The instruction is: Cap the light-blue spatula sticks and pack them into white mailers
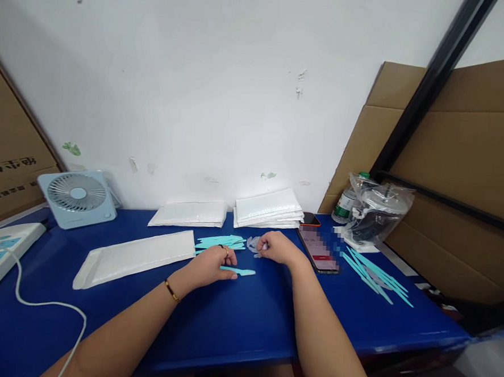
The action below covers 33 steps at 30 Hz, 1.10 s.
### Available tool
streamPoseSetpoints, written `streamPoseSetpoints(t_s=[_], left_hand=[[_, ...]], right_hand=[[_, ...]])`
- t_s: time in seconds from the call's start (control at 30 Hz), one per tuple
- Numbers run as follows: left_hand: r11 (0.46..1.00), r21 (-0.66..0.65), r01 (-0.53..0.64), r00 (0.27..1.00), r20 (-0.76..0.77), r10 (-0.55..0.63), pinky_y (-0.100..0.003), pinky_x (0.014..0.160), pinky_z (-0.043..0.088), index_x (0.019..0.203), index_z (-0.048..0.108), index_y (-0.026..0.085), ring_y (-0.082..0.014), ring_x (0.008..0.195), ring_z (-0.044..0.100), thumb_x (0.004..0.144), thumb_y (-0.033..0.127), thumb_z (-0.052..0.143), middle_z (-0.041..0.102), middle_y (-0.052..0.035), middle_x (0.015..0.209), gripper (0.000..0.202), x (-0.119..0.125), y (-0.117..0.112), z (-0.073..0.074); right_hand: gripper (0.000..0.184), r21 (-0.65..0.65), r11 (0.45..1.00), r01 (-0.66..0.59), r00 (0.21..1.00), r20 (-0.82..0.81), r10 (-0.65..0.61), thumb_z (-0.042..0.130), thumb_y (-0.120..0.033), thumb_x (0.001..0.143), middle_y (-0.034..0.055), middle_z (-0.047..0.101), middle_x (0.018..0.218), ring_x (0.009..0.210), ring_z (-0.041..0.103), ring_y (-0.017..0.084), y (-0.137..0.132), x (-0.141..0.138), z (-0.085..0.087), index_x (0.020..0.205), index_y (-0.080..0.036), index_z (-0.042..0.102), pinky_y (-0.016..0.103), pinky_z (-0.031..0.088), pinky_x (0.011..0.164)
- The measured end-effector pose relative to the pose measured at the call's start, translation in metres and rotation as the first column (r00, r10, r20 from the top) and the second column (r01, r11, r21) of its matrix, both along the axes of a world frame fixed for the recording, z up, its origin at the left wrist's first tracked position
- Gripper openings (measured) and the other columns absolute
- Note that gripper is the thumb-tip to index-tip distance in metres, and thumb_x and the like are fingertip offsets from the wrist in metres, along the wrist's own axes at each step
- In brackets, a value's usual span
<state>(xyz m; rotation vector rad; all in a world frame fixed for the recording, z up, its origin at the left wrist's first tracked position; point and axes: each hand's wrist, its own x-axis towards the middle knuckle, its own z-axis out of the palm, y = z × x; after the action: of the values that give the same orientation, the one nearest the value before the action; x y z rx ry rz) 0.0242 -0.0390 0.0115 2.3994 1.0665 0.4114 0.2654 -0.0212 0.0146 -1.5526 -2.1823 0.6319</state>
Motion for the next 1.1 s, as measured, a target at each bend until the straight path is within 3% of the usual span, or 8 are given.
streamPoseSetpoints(t_s=[0.13,0.2,0.37,0.53,1.1], left_hand=[[0.959,0.208,-0.192,0.976,-0.057,0.208,-0.03,0.079,0.041,0.097,0.062,0.023,-0.0221,0.097,0.054,0.078,0.037,0.06,0.061,-0.0051,0.103,0.024,-0.009,0.016,-0.002],[0.94,0.246,-0.235,0.957,-0.11,0.268,-0.03,0.078,0.041,0.096,0.063,0.022,-0.0224,0.097,0.055,0.078,0.033,0.06,0.061,-0.0055,0.104,0.021,-0.015,0.025,-0.003],[0.942,0.245,-0.231,0.959,-0.107,0.263,-0.028,0.073,0.04,0.083,0.064,0.021,-0.0192,0.084,0.059,0.082,0.029,0.053,0.065,-0.0034,0.088,0.013,-0.018,0.034,-0.006],[0.939,0.244,-0.241,0.968,-0.017,0.252,-0.027,0.068,0.039,0.085,0.064,0.021,-0.0181,0.08,0.058,0.084,0.03,0.051,0.066,-0.0026,0.086,0.016,-0.018,0.032,-0.002],[0.941,0.245,-0.232,0.971,0.006,0.238,-0.026,0.064,0.036,0.083,0.064,0.021,-0.0173,0.077,0.058,0.084,0.03,0.052,0.066,-0.0012,0.084,0.015,-0.017,0.03,0.002]], right_hand=[[0.01,-0.045,0.999,0.019,0.994,0.106,-0.014,0.066,-0.015,0.061,0.0018,0.066,0.071,0.064,0.057,0.016,0.002,-0.001,-0.006,0.07,-0.018,0.068,0.024,0.038,0.056],[0.007,-0.042,0.999,0.002,0.995,0.1,0.003,0.065,-0.015,0.062,0.0017,0.065,0.071,0.064,0.056,0.015,0.002,-0.003,-0.007,0.067,-0.018,0.065,0.023,0.038,0.055],[0.006,-0.036,0.999,-0.019,0.998,-0.057,0.017,0.06,-0.021,0.07,0.0003,0.062,0.065,0.057,0.054,0.013,0.0,-0.007,-0.004,0.074,-0.018,0.062,0.022,0.037,0.053],[0.013,-0.006,1.0,-0.022,0.973,-0.23,0.02,0.054,-0.022,0.075,0.0,0.06,0.062,0.056,0.055,0.012,-0.001,-0.014,-0.001,0.084,-0.017,0.063,0.022,0.038,0.053],[0.015,0.045,0.998,-0.047,0.964,-0.261,0.057,0.054,-0.022,0.075,0.0009,0.062,0.067,0.059,0.055,0.012,-0.002,-0.02,-0.001,0.084,-0.017,0.065,0.021,0.039,0.054]])
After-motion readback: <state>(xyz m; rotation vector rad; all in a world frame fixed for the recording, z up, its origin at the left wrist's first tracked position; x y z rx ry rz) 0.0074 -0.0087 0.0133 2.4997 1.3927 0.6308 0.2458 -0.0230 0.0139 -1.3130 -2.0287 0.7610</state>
